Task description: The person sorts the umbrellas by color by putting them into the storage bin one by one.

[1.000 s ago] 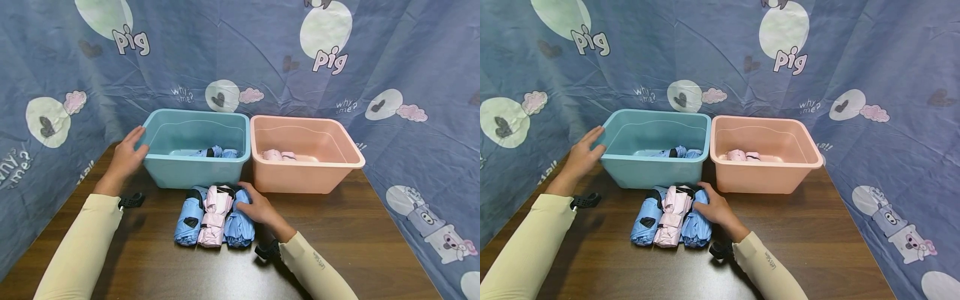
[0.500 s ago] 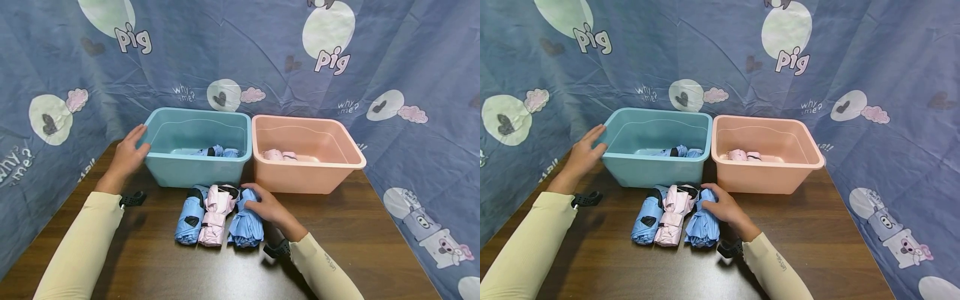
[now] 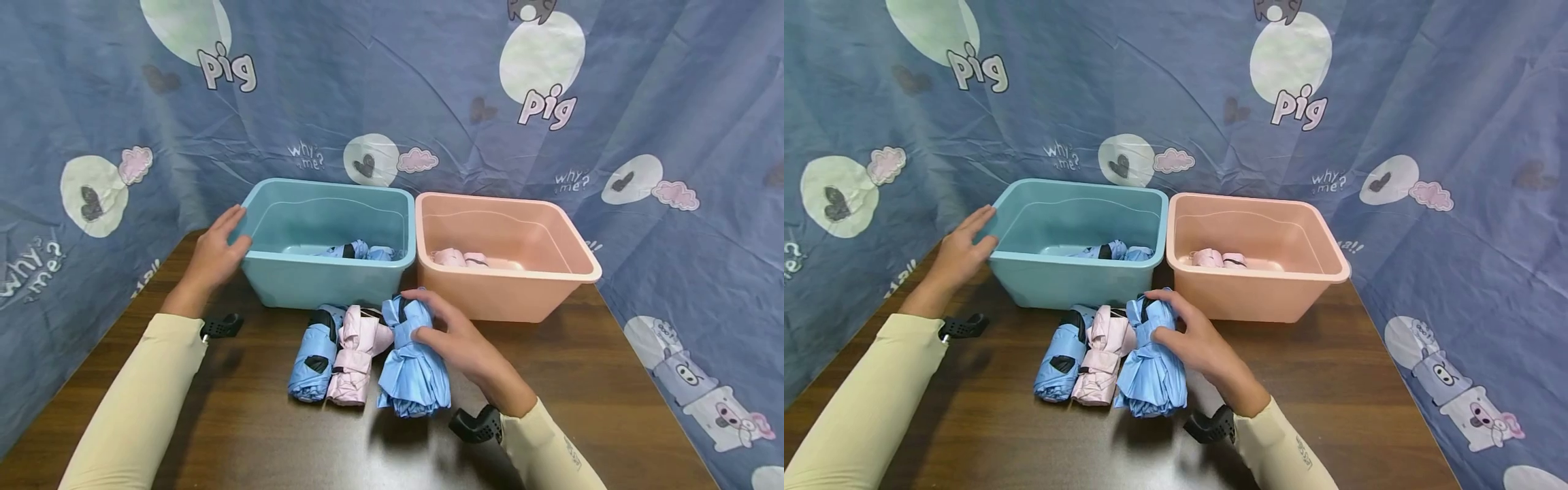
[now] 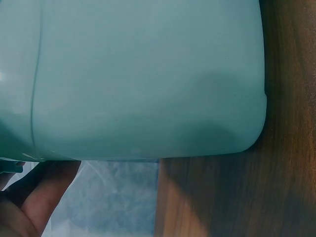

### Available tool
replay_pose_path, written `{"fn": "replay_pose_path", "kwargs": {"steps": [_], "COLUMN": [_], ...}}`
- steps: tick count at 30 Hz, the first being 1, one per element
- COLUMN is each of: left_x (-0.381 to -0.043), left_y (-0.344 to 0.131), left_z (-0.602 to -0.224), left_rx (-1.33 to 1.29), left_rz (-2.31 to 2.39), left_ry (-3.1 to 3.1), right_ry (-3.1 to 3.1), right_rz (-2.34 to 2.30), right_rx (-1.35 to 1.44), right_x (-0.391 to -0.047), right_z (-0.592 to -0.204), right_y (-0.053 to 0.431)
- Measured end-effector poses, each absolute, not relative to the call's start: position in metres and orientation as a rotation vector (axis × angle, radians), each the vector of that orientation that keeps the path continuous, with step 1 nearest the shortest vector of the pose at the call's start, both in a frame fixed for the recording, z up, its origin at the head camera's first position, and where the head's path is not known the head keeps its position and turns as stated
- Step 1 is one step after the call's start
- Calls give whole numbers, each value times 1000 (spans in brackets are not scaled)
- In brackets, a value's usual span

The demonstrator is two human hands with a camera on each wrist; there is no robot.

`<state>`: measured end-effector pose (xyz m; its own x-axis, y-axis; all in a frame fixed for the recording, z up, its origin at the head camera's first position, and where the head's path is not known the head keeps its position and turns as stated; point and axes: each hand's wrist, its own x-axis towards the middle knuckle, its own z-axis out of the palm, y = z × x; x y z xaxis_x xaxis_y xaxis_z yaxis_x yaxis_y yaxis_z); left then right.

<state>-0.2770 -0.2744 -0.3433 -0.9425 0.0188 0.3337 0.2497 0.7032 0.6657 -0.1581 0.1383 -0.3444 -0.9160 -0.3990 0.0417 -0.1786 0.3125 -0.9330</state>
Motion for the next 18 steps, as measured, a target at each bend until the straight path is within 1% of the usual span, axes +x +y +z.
{"fn": "replay_pose_path", "kwargs": {"steps": [5, 8, 15, 18], "left_x": [-276, -276, -278, -278], "left_y": [-274, -274, -275, -275], "left_z": [-343, -344, -346, -346], "left_rx": [-203, -201, -207, -209], "left_rz": [-1084, -1075, -1069, -1067], "left_ry": [-2610, -2611, -2601, -2600], "right_ry": [2395, 2405, 2353, 2284], "right_rz": [-1702, -1743, -1851, -1933], "right_rx": [-716, -767, -614, -615], "right_x": [-161, -167, -190, -206], "right_z": [-316, -300, -262, -251], "right_y": [136, 134, 120, 111]}}
